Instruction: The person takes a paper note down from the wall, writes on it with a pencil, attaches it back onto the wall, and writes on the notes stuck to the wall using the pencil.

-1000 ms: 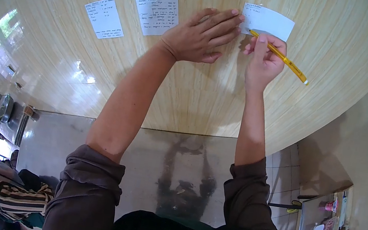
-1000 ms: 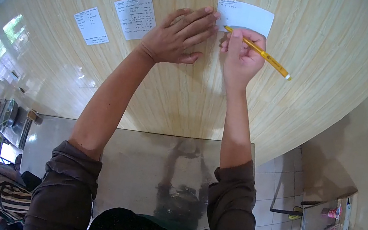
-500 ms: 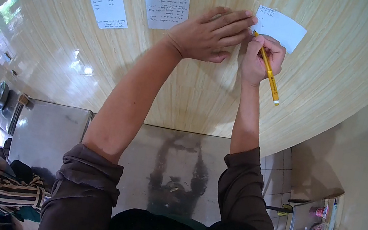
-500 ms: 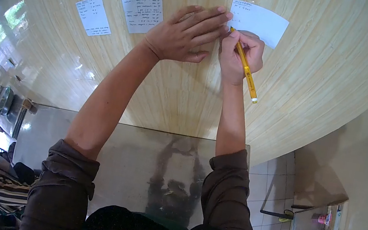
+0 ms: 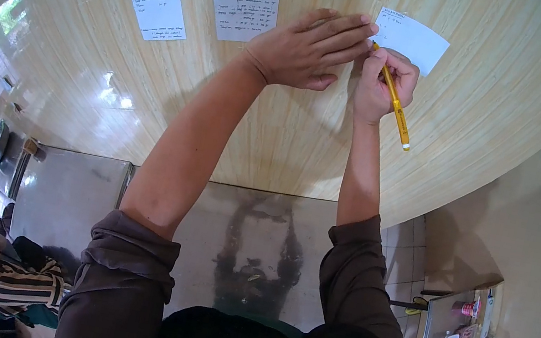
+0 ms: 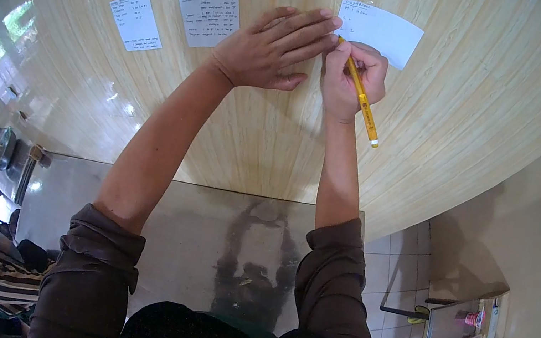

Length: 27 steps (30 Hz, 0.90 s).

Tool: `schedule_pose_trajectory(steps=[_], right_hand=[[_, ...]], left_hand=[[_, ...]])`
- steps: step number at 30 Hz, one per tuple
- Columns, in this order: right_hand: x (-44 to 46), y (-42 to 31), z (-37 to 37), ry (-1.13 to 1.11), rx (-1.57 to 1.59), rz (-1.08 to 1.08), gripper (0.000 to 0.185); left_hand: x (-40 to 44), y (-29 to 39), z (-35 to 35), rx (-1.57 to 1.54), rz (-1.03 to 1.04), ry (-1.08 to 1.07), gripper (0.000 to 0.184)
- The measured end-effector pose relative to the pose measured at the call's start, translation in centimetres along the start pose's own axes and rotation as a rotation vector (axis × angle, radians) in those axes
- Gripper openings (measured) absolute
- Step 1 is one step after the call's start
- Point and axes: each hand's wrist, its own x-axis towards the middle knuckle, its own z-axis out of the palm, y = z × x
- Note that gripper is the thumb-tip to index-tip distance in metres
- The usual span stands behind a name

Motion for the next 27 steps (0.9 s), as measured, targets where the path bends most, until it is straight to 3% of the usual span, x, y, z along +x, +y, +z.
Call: schedule_pose_trajectory(steps=[27], right_hand=[[0.01,0.23,-0.12,0.015,-0.003,0.032,0.018]], left_hand=[[-0.17,-0.05,0.41,-0.012,-0.003,0.039,0.073]])
